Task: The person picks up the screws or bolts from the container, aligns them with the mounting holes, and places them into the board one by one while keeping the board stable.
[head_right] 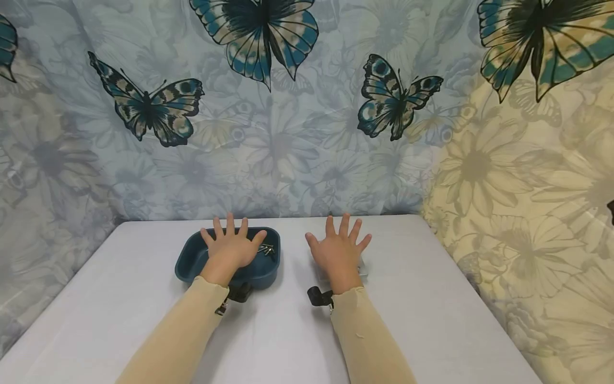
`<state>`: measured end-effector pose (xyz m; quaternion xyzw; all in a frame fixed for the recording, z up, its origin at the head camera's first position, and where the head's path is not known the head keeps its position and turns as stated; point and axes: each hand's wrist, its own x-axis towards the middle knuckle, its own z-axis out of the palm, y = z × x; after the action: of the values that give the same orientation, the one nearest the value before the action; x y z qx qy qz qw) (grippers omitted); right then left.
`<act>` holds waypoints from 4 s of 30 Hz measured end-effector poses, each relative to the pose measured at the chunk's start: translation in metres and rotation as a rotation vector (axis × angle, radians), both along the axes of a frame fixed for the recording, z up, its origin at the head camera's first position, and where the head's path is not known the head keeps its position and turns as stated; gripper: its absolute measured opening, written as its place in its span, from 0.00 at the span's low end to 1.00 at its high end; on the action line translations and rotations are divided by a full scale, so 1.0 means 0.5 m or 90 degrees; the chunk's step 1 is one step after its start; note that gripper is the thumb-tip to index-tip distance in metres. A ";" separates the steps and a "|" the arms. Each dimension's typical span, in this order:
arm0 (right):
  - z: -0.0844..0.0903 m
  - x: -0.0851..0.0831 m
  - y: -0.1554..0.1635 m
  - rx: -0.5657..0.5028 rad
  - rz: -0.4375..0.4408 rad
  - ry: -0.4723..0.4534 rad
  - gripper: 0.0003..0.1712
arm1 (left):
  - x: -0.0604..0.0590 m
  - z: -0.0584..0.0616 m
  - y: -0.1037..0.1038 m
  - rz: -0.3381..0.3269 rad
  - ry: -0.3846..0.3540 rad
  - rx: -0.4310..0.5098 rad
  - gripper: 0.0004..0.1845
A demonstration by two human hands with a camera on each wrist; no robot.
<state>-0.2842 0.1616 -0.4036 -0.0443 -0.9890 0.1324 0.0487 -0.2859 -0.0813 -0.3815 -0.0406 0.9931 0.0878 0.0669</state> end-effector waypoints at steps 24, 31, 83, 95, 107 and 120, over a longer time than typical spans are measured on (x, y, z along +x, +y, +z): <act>-0.004 0.040 0.229 -0.537 0.167 -0.109 0.48 | -0.014 0.010 -0.108 -0.187 0.007 0.255 0.48; -0.041 0.048 0.246 -0.643 0.181 -0.132 0.45 | -0.015 -0.010 -0.141 -0.286 -0.017 0.434 0.49; -0.126 0.044 0.248 -0.751 0.220 -0.172 0.53 | -0.081 -0.107 -0.046 -0.464 0.084 0.090 0.10; -0.123 0.049 0.241 -0.689 0.187 -0.139 0.53 | -0.086 -0.119 -0.049 -0.471 0.115 0.110 0.04; -0.126 0.048 0.231 -0.702 0.190 -0.137 0.56 | -0.071 -0.076 -0.066 -0.188 0.045 0.553 0.18; -0.136 0.047 0.227 -0.745 0.228 -0.143 0.55 | -0.042 -0.046 -0.012 -0.166 -0.017 0.766 0.14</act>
<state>-0.2608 0.2752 -0.4716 0.0895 -0.7436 0.6532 -0.1113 -0.3068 -0.0872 -0.4046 0.1253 0.7651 0.6236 0.1004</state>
